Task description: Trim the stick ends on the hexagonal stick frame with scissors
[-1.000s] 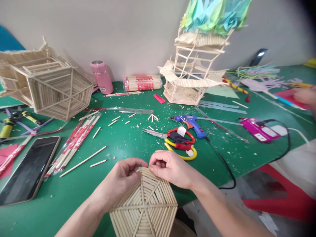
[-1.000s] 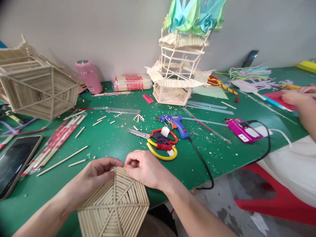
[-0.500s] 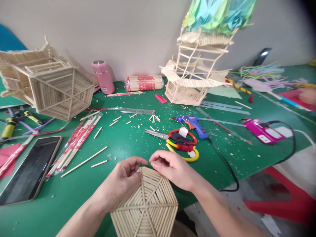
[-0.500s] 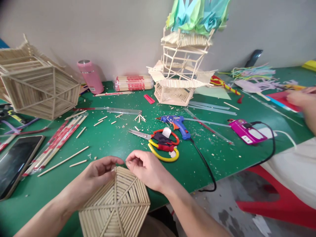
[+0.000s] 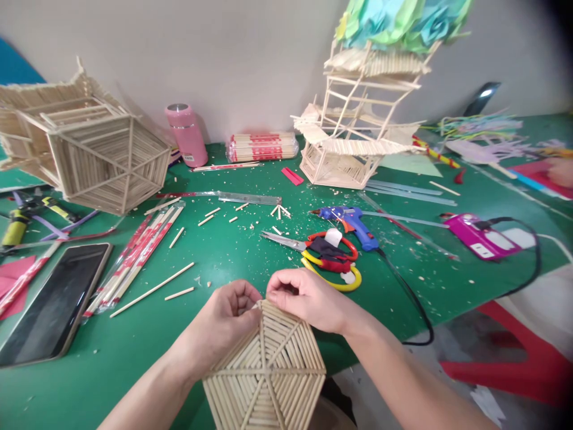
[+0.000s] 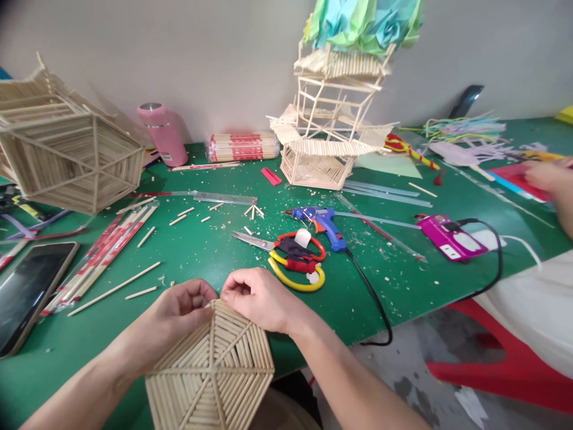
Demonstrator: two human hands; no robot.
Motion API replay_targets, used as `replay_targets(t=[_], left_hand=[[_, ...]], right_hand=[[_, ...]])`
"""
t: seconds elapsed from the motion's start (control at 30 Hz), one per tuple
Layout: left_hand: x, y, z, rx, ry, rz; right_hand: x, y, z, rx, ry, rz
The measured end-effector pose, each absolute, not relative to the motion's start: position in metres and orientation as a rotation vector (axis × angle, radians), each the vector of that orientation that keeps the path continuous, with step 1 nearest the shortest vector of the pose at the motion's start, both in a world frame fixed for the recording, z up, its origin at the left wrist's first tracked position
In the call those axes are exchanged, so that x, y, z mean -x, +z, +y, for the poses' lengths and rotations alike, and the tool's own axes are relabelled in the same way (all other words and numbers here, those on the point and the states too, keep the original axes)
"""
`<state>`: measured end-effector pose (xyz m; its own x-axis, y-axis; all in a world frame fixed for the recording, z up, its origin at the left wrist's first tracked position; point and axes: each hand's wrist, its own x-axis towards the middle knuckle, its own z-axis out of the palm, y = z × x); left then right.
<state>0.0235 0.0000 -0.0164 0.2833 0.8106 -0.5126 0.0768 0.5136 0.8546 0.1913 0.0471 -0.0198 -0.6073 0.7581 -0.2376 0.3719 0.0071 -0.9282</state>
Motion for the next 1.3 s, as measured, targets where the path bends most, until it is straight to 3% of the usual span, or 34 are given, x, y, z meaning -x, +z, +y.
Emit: replay_targets(t=[1.3], left_hand=[[-0.024,-0.013,0.005,-0.94,0.635,1.217]], right_hand=[[-0.206,-0.021,0.047,1.197,1.637,-1.959]])
